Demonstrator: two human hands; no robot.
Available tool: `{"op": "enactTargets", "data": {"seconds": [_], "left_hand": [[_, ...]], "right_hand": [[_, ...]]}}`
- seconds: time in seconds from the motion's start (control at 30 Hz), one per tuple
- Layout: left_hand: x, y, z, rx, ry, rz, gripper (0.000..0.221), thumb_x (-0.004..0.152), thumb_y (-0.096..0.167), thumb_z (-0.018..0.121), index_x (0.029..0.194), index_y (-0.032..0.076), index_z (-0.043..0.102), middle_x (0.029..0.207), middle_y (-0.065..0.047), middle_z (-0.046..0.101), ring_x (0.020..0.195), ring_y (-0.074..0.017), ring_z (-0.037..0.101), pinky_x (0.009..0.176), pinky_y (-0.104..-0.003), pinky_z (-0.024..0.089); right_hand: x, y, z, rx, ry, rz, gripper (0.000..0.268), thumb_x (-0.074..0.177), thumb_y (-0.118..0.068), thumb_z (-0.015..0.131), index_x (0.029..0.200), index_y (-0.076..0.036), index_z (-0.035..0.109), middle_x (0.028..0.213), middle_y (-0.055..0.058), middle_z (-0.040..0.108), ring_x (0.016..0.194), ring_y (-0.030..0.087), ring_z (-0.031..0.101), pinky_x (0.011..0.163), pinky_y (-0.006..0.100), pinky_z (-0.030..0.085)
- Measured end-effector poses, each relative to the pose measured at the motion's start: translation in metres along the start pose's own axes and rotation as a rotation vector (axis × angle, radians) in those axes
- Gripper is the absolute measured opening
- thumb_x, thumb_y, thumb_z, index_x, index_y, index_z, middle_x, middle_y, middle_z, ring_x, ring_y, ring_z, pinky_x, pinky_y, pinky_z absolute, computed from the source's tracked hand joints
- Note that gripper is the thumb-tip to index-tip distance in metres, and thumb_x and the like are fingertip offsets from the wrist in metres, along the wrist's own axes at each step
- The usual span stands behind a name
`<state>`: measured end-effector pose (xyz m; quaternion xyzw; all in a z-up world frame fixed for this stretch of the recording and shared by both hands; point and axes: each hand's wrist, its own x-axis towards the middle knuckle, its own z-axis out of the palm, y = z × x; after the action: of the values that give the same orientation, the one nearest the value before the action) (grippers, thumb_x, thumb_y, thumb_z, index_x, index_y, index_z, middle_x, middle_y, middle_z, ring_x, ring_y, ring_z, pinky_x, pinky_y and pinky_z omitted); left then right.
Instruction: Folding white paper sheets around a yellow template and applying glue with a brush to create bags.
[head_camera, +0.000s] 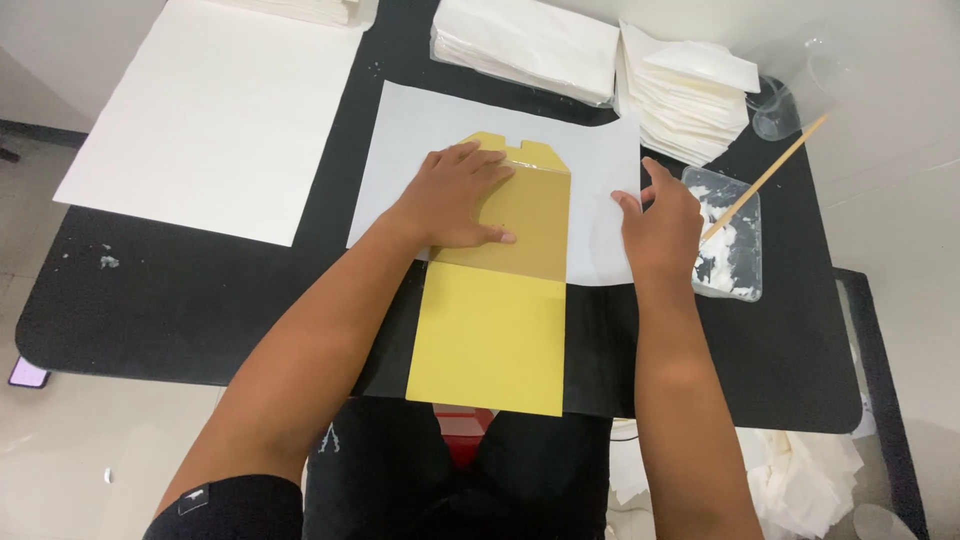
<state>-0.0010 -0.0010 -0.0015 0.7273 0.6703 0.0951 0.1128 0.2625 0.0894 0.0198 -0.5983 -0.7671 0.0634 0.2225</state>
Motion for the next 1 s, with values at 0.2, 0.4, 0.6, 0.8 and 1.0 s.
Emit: {"op": "enactTargets", "data": {"seconds": [0.2, 0.4, 0.6, 0.8, 1.0], "left_hand": [[-0.001, -0.001, 0.000, -0.011, -0.007, 0.008, 0.094, 0.077, 0.083, 0.058, 0.153, 0.030, 0.045, 0.161, 0.002, 0.039, 0.152, -0.0281, 0.028, 0.123, -0.051, 0.024], [0.000, -0.003, 0.000, -0.021, 0.001, 0.006, 0.091, 0.078, 0.082, 0.061, 0.152, 0.031, 0.046, 0.159, 0.003, 0.041, 0.152, -0.0277, 0.029, 0.122, -0.050, 0.026], [-0.002, 0.000, -0.005, -0.015, 0.004, 0.013, 0.089, 0.078, 0.077, 0.065, 0.151, 0.029, 0.047, 0.158, 0.001, 0.043, 0.150, -0.0291, 0.031, 0.121, -0.050, 0.028], [0.003, -0.003, 0.000, 0.003, -0.005, 0.000, 0.092, 0.075, 0.081, 0.063, 0.151, 0.031, 0.047, 0.159, 0.004, 0.042, 0.151, -0.0272, 0.031, 0.120, -0.048, 0.030], [0.003, -0.006, 0.002, -0.024, -0.002, -0.002, 0.089, 0.074, 0.073, 0.065, 0.150, 0.029, 0.050, 0.158, 0.004, 0.045, 0.149, -0.0265, 0.034, 0.121, -0.044, 0.031]], "right_hand": [[0.003, 0.001, -0.009, 0.151, -0.081, -0.026, 0.044, 0.098, -0.019, 0.074, 0.139, -0.009, 0.063, 0.096, 0.008, 0.072, 0.089, 0.029, 0.072, 0.073, 0.041, 0.061], [0.004, -0.041, -0.030, 0.346, -0.208, -0.165, 0.060, 0.095, -0.010, 0.062, 0.153, -0.003, 0.047, 0.097, 0.017, 0.066, 0.081, 0.032, 0.071, 0.065, 0.044, 0.059], [0.008, -0.100, -0.025, 0.209, -0.279, -0.308, 0.065, 0.090, -0.010, 0.062, 0.154, -0.012, 0.049, 0.089, 0.016, 0.069, 0.088, 0.044, 0.071, 0.072, 0.056, 0.055], [0.005, -0.131, 0.000, -0.033, -0.397, -0.315, 0.069, 0.091, -0.010, 0.056, 0.158, -0.019, 0.041, 0.115, 0.019, 0.072, 0.105, 0.047, 0.069, 0.086, 0.058, 0.054], [-0.005, -0.138, 0.011, -0.042, -0.447, -0.304, 0.066, 0.095, -0.006, 0.056, 0.158, -0.012, 0.036, 0.127, 0.025, 0.067, 0.107, 0.045, 0.070, 0.086, 0.057, 0.056]]}}
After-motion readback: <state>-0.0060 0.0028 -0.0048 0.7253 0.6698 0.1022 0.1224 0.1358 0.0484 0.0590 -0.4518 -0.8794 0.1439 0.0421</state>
